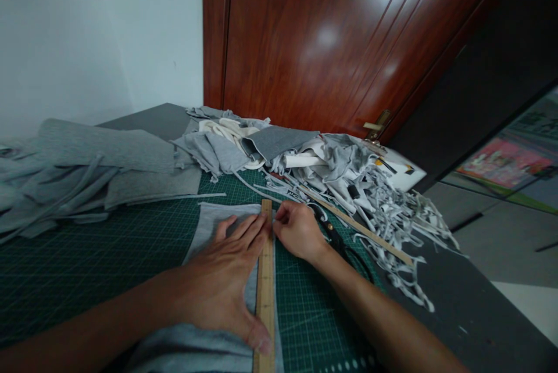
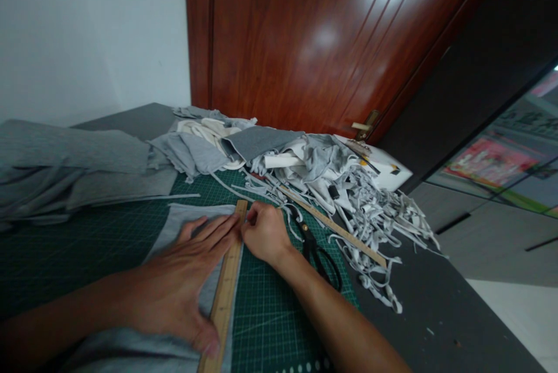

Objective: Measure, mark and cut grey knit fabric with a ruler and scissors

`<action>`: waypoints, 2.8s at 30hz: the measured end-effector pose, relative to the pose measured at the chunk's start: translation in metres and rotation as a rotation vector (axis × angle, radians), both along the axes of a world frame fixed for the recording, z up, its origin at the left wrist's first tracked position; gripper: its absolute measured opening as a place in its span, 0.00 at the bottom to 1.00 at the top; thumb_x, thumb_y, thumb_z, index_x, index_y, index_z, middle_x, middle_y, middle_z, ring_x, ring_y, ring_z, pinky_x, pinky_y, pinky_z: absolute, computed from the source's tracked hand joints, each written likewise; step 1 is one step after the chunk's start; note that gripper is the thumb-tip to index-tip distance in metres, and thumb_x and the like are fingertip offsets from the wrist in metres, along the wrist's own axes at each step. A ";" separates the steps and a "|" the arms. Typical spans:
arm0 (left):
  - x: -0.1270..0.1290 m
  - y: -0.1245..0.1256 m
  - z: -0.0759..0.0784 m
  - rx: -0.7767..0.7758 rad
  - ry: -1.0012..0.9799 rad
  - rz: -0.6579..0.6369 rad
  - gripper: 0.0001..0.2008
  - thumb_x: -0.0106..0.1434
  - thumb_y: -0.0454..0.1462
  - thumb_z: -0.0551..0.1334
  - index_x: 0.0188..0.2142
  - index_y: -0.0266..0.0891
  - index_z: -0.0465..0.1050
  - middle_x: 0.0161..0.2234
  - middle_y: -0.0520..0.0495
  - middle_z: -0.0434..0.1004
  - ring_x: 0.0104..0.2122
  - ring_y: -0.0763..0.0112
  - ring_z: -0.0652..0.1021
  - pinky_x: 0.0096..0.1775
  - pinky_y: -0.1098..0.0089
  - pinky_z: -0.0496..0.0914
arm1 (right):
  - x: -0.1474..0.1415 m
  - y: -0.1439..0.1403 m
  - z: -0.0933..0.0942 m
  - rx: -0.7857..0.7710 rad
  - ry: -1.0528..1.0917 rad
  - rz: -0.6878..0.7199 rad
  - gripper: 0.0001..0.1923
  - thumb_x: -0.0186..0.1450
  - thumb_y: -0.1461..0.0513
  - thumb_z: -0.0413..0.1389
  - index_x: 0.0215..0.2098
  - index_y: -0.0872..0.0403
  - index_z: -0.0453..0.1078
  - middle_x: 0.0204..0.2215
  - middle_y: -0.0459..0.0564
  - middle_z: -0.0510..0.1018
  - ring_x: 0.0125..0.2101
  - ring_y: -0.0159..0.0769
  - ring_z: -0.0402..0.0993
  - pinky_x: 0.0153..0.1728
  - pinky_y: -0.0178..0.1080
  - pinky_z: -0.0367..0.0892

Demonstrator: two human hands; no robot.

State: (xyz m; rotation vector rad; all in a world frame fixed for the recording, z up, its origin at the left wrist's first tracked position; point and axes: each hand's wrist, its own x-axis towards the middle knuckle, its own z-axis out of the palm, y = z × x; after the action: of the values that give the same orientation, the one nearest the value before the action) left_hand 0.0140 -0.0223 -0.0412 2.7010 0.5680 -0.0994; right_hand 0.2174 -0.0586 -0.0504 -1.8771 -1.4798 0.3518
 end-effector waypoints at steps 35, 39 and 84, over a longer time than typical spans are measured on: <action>0.001 0.000 -0.005 0.049 -0.046 0.006 0.74 0.47 0.70 0.69 0.80 0.33 0.42 0.80 0.27 0.33 0.78 0.30 0.40 0.73 0.34 0.39 | -0.034 -0.151 -0.035 -0.194 0.399 0.158 0.04 0.52 0.65 0.61 0.25 0.50 0.71 0.19 0.40 0.69 0.20 0.30 0.62 0.22 0.34 0.52; 0.000 0.000 -0.006 0.064 -0.044 -0.024 0.73 0.50 0.72 0.66 0.80 0.31 0.41 0.79 0.26 0.31 0.78 0.29 0.40 0.73 0.32 0.39 | -0.033 -0.122 -0.009 -0.088 0.470 0.098 0.02 0.55 0.63 0.58 0.28 0.50 0.69 0.19 0.38 0.66 0.20 0.30 0.58 0.21 0.34 0.52; -0.036 -0.059 -0.015 0.102 -0.302 0.008 0.47 0.64 0.39 0.67 0.78 0.42 0.52 0.79 0.37 0.48 0.77 0.41 0.56 0.74 0.42 0.55 | 0.004 0.031 0.050 -0.145 -0.463 0.624 0.15 0.70 0.72 0.56 0.48 0.53 0.78 0.33 0.46 0.83 0.34 0.37 0.79 0.36 0.35 0.66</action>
State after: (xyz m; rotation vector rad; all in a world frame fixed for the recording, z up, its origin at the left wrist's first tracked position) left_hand -0.0224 -0.0817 -0.0567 2.7368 0.5018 0.3430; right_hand 0.2214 -0.0279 0.0000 -1.6263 -2.4156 0.3245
